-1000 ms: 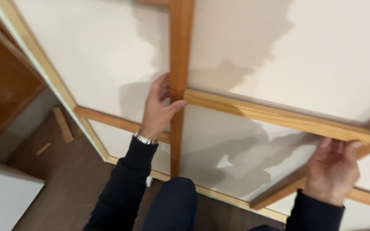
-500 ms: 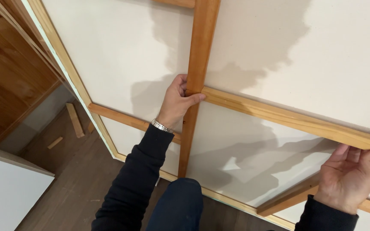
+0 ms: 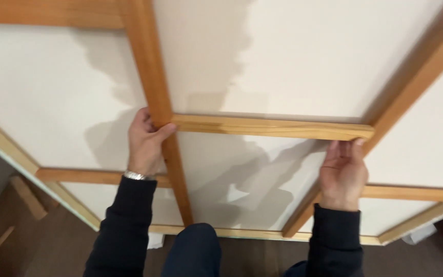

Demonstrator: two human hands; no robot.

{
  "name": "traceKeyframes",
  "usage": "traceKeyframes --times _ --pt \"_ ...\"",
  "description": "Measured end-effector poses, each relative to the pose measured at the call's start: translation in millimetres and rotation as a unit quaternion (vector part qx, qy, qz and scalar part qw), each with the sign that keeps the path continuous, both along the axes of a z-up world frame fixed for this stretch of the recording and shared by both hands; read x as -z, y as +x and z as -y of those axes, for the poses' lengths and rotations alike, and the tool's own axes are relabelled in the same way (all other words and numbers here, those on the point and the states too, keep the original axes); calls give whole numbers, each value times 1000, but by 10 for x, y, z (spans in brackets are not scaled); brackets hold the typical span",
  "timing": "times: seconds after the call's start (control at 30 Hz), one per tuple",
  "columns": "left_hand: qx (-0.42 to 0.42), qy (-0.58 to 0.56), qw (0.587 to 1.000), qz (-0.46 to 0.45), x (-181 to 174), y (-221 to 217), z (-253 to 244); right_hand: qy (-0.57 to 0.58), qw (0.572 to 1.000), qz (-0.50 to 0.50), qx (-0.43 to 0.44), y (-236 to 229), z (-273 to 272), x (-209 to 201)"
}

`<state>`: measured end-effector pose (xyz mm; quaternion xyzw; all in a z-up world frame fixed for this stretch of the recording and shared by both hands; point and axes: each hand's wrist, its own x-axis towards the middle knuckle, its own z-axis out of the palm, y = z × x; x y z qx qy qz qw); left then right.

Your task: Cutting wooden slats with a miter saw and fitting them into a large canvas stretcher frame.

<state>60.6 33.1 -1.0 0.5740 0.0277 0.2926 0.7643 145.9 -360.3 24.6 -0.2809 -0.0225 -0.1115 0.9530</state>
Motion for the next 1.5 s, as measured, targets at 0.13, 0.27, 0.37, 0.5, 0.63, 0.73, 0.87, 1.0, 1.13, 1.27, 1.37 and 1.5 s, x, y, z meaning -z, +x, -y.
traceKeyframes --times 0.13,0.27,0.37,0.5,0.63,0.73,0.87,1.0,1.13,1.27,1.37,1.5 --pt "-18 -12 1000 -6 -12 -13 21 -21 997 -41 55 -69 -84 -86" --pt "-16 -22 1000 11 -15 27 8 -66 989 -8 135 41 -50 37" --pt "-17 -32 999 21 -2 -7 20 -98 980 -12 171 -67 -116 -120" --pt "-17 -19 999 24 -36 -12 21 -182 970 -13 160 -54 -52 -194" --pt "-24 -14 999 15 -43 -8 16 -207 969 -12 136 -6 6 -221" --pt "-18 -11 1000 13 -50 -23 18 -209 968 -10 138 -12 9 -241" --pt "-18 0 1000 9 -79 -29 34 -204 970 -11 128 -6 20 -230" --pt "-27 32 999 -9 -81 -40 68 -209 969 -15 128 5 30 -218" --pt "-34 54 998 -7 -66 -37 81 -184 977 -7 110 -10 26 -206" --pt "-37 41 998 -9 -85 -46 106 -179 978 -6 104 11 37 -160" --pt "-37 32 999 -2 -68 -38 98 -171 980 -3 102 38 26 -131" --pt "-39 17 999 7 -43 -35 95 -179 977 2 116 30 -4 -128"
